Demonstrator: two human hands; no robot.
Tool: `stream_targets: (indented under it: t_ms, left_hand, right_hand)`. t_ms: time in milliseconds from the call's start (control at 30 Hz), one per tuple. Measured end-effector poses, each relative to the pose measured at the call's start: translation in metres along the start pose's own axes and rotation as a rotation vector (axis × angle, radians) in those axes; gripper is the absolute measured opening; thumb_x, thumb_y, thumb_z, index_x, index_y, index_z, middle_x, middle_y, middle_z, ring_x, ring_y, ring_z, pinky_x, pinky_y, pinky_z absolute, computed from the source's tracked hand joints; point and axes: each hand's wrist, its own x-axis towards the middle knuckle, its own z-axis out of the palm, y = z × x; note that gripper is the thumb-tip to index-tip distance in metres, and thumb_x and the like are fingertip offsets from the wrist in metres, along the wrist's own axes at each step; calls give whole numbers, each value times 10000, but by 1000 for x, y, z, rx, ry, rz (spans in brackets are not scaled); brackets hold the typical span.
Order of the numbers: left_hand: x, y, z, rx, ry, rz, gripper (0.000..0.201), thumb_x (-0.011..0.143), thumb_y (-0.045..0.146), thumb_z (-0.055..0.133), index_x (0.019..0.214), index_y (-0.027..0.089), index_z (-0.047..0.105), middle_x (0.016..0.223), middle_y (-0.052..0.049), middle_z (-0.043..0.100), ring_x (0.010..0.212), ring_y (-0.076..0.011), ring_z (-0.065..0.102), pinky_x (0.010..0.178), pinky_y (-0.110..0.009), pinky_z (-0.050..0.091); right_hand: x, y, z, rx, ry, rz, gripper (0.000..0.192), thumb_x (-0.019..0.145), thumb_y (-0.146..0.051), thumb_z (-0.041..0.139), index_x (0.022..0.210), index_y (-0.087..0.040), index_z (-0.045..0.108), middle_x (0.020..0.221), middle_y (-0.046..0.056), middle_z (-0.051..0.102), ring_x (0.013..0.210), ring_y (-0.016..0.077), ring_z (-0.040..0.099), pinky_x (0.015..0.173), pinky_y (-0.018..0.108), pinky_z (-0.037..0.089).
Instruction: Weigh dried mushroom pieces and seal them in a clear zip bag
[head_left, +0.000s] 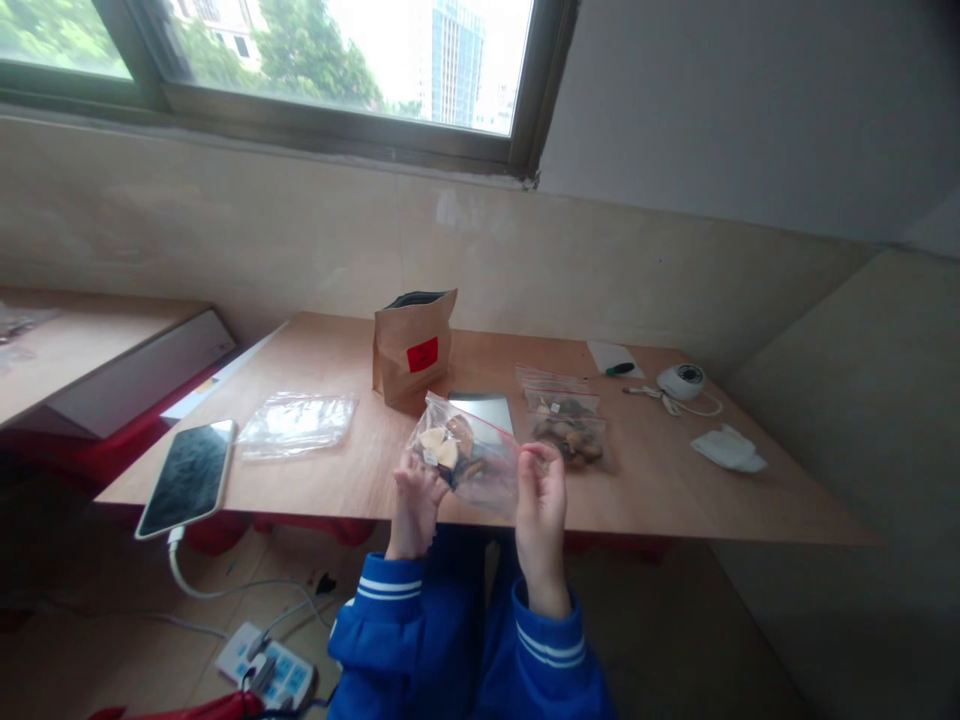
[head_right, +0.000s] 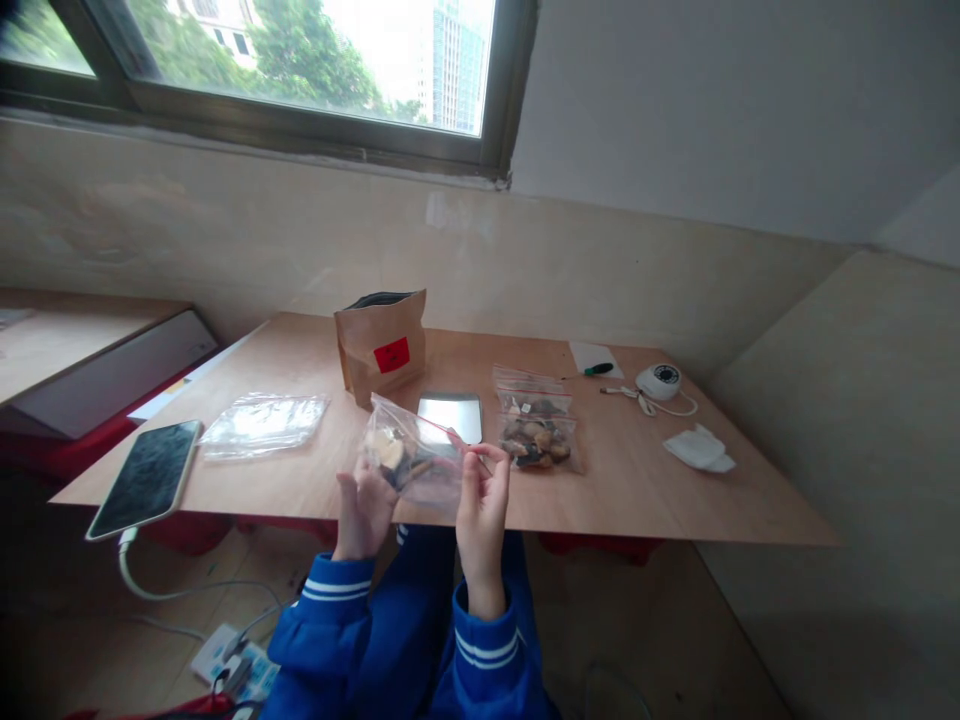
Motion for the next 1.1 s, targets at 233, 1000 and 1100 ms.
stream_targets:
  t_ms: [233, 1000, 1100]
  left_hand:
    - [-8, -6, -11, 13, 30, -117, 549, 634, 462, 805, 1065, 189, 601, 961, -74, 708, 877, -240, 696, 796, -405, 565]
    - [-23, 70, 28, 629, -137, 91, 418, 797, 408, 679, 1157, 204, 622, 1082, -76, 698, 888, -189, 677, 755, -278, 548]
    - [-15, 62, 27, 694, -71, 116, 311, 825, 436, 637, 1004, 182, 642, 869, -38, 703, 746, -147, 659, 634, -230, 521]
  right_hand:
    - [9, 10, -21, -240, -115, -141, 250, 947, -467, 458, 1032, -233, 484, 1121, 115, 680, 1096, 234, 655, 914, 389, 538]
    - [10, 34, -17, 234, 120, 140, 301, 812, -482, 654, 894, -202, 581, 808, 2, 687, 730, 152, 650, 693, 260, 508]
    - [10, 36, -19, 137, 128, 98, 323, 827, -509, 619, 887, -194, 581, 827, 13, 680, 767, 165, 642, 720, 272, 499]
